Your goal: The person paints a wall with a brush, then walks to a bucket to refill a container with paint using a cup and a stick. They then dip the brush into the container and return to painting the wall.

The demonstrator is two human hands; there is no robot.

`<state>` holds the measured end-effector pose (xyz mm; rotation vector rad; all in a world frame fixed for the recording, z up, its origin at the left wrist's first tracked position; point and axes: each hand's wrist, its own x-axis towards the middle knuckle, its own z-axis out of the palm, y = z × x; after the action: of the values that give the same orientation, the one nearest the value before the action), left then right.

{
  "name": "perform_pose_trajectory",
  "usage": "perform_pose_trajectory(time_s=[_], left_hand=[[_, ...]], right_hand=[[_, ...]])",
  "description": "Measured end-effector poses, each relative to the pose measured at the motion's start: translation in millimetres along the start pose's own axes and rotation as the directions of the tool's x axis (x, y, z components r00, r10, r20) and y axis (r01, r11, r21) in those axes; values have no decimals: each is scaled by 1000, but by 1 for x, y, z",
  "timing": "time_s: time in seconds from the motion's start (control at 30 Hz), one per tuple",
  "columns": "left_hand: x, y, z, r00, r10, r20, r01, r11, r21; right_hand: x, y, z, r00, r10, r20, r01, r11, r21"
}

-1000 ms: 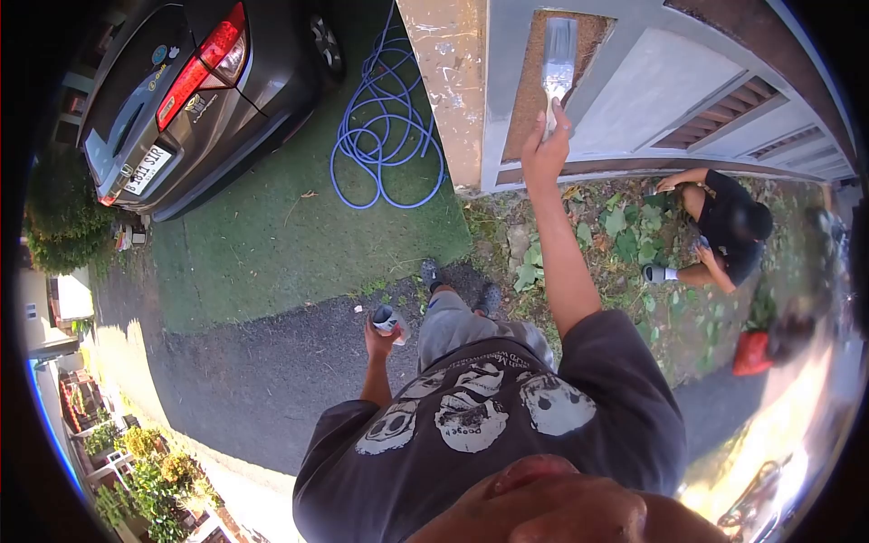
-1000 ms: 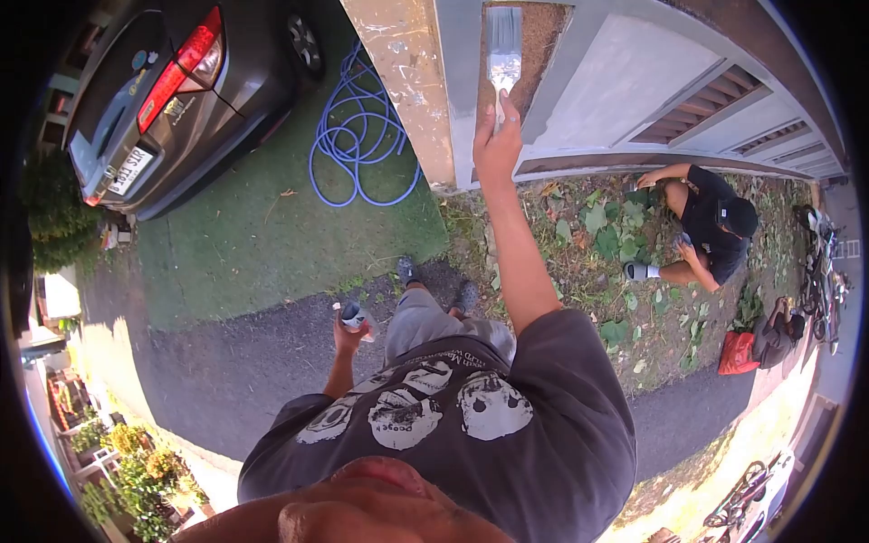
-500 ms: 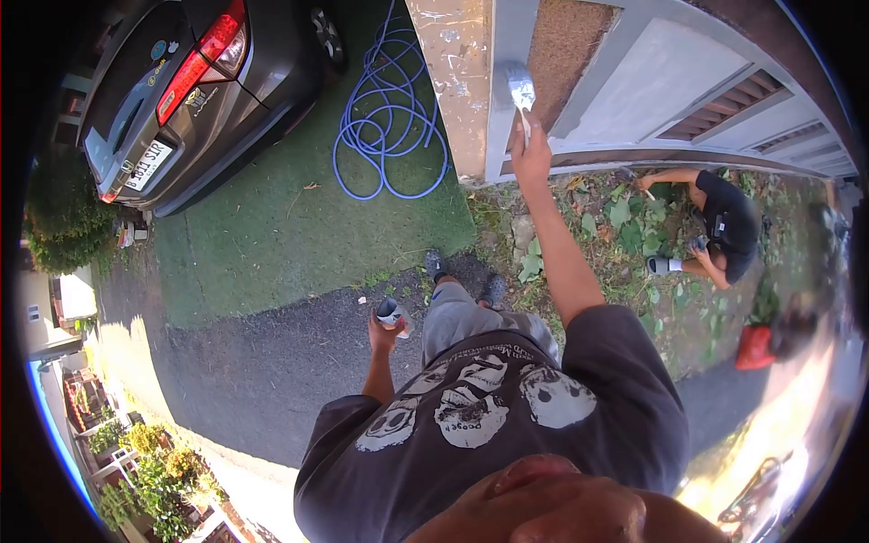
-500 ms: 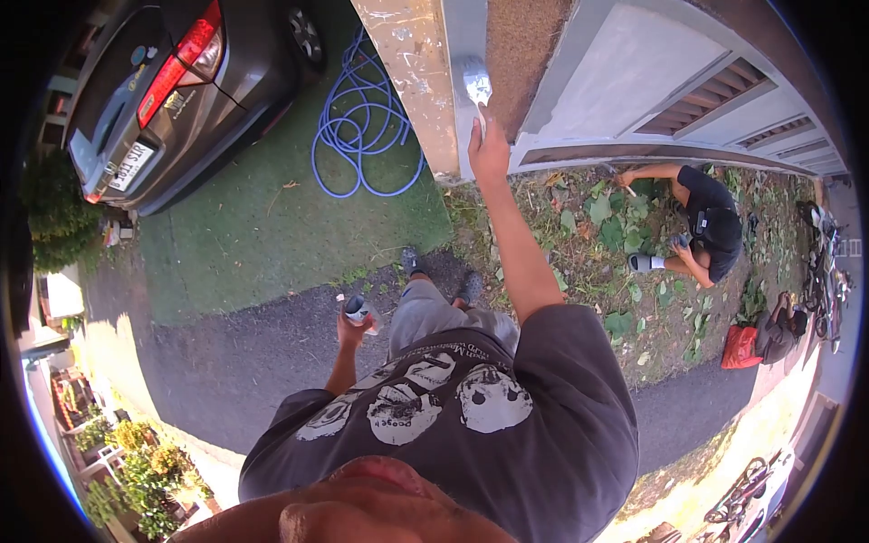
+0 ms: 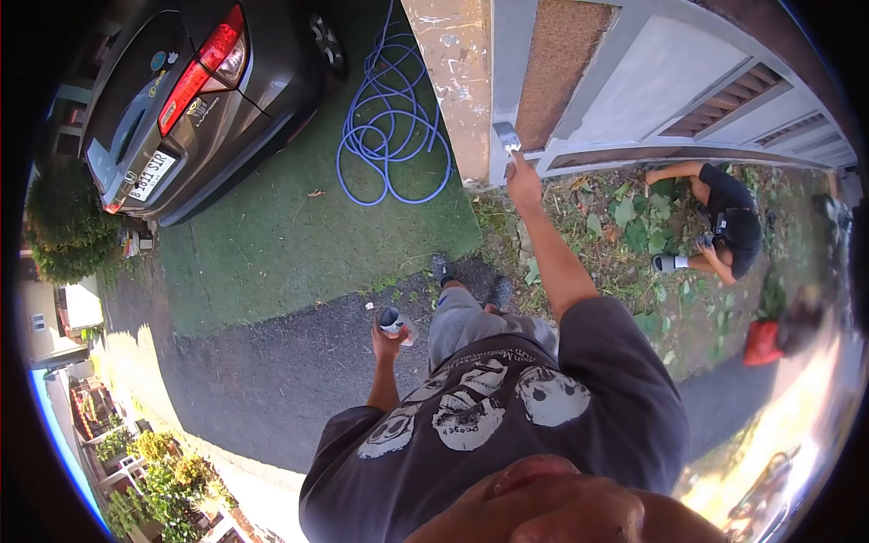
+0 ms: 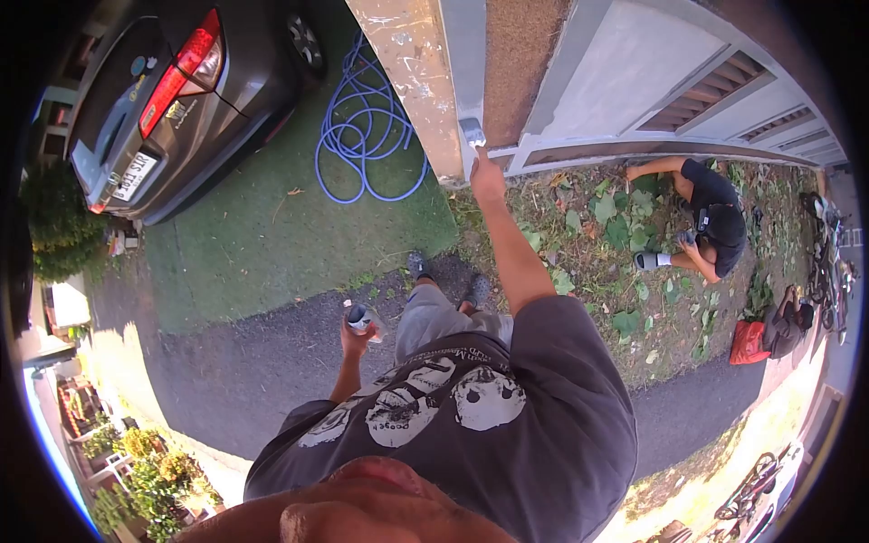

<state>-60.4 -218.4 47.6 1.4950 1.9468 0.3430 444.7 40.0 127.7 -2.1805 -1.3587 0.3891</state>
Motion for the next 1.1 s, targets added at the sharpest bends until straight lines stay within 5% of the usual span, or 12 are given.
perform_pose_trajectory(time_s=[0.07,0.13,0.3,0.37,0.4,0.53,0.6,0.73,0.8,0.97,1.03,1.1], left_hand=[[-6,-16,2,999,0,-46,2,999,48],[-3,-29,3,999,-30,-45,33,998,52],[-9,-62,12,1000,12,-22,-10,991,131],[-12,-39,-4,999,-43,2,43,998,48],[-13,-42,-5,999,-42,-9,42,998,55],[-14,-35,-15,996,-79,-49,81,996,35],[-16,-38,-19,994,-95,-44,97,994,40],[-20,-38,-19,995,-102,-19,103,992,72],[-12,-34,-21,997,-76,7,76,994,74],[-7,-42,-12,996,-63,-67,71,989,128],[-5,-48,-12,997,32,-74,-24,994,108],[-4,-43,-16,998,27,-59,-20,994,108]], right_hand=[[-8,-34,-32,976,-102,-192,131,981,144],[0,-54,-53,767,-225,-601,446,860,247],[16,-32,-28,894,-123,-431,250,935,252],[25,17,21,958,155,240,-119,980,-161],[26,44,45,952,92,291,-30,978,-208],[0,-17,-13,997,67,-28,-64,992,107],[-1,-24,-18,812,-144,-565,331,911,244],[1,-7,5,865,-108,-489,245,943,225],[20,25,36,969,135,208,-96,978,-185],[-5,-9,-2,986,41,-159,-17,989,144],[-11,-8,-2,875,-134,-464,244,952,186],[-1,3,8,902,-134,-410,211,967,146]])
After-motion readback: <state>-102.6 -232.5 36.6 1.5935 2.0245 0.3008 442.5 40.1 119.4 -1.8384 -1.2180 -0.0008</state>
